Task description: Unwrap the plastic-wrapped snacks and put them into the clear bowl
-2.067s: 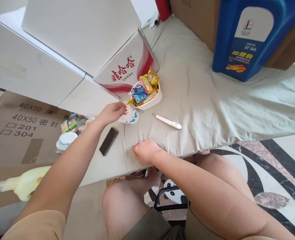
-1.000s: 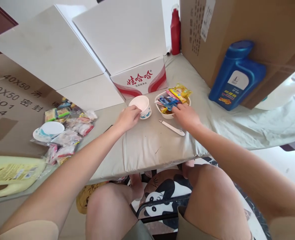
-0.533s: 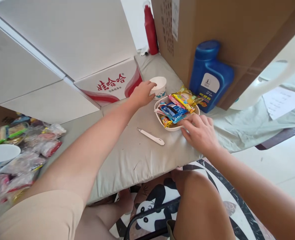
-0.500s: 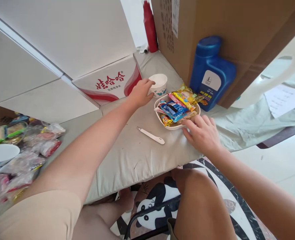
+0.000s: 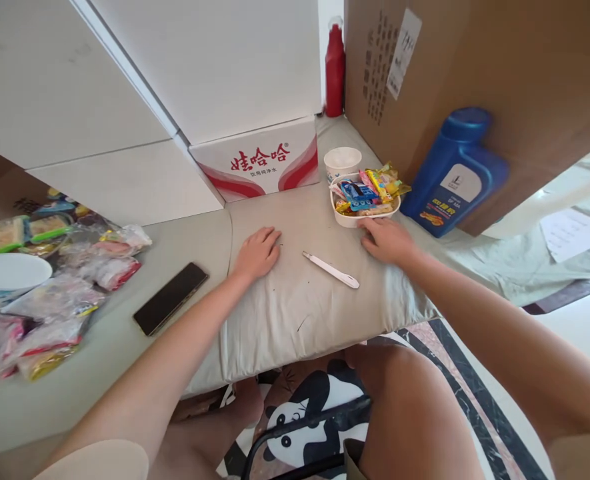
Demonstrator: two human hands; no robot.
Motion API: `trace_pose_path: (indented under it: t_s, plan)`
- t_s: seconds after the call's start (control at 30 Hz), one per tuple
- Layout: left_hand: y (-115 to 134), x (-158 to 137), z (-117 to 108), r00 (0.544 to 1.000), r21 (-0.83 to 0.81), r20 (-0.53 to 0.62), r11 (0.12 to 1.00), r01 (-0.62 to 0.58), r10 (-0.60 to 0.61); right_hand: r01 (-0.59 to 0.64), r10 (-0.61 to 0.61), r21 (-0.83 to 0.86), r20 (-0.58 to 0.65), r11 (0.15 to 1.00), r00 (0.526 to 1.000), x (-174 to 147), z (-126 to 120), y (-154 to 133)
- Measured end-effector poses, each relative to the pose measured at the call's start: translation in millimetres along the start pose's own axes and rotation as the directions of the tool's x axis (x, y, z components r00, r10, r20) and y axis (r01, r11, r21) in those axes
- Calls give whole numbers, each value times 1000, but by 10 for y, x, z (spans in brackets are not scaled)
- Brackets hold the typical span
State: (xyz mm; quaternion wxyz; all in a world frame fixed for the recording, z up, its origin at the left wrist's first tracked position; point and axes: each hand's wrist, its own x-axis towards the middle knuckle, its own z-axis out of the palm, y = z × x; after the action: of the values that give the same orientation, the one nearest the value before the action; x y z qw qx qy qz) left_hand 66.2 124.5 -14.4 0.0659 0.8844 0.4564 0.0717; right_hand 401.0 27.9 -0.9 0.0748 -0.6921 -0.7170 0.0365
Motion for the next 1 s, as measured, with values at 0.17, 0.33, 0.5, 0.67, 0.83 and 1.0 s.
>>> trace_pose_path:
  t_s: [0.17,0.33,0.5,0.67,0.83,1.0]
  plan:
    - [0,4,-34,1000,6,27,1000,5,-5,-111,116,-58,87,992,989,814,-71,76]
    - [-8,2,-27,999,15,48,1000,8,-9,-263,270,-68,139,962,953,1512,121,117]
    - [12,3,-18,998,23,58,999,30,-31,-211,217,-55,122,976,969,1322,280,54]
    - [-4,-7,-38,999,19,44,1000,25,-26,-205,217,-99,134,974,967,775,241,-99]
    - [173,-56,-132,995,-11,56,997,78,-77,-174,187,-94,160,980,969,158,185,-328]
    - [561,-566,-380,987,-187,82,971,150,-137,-128,134,-53,133,990,982,-516,248,-328]
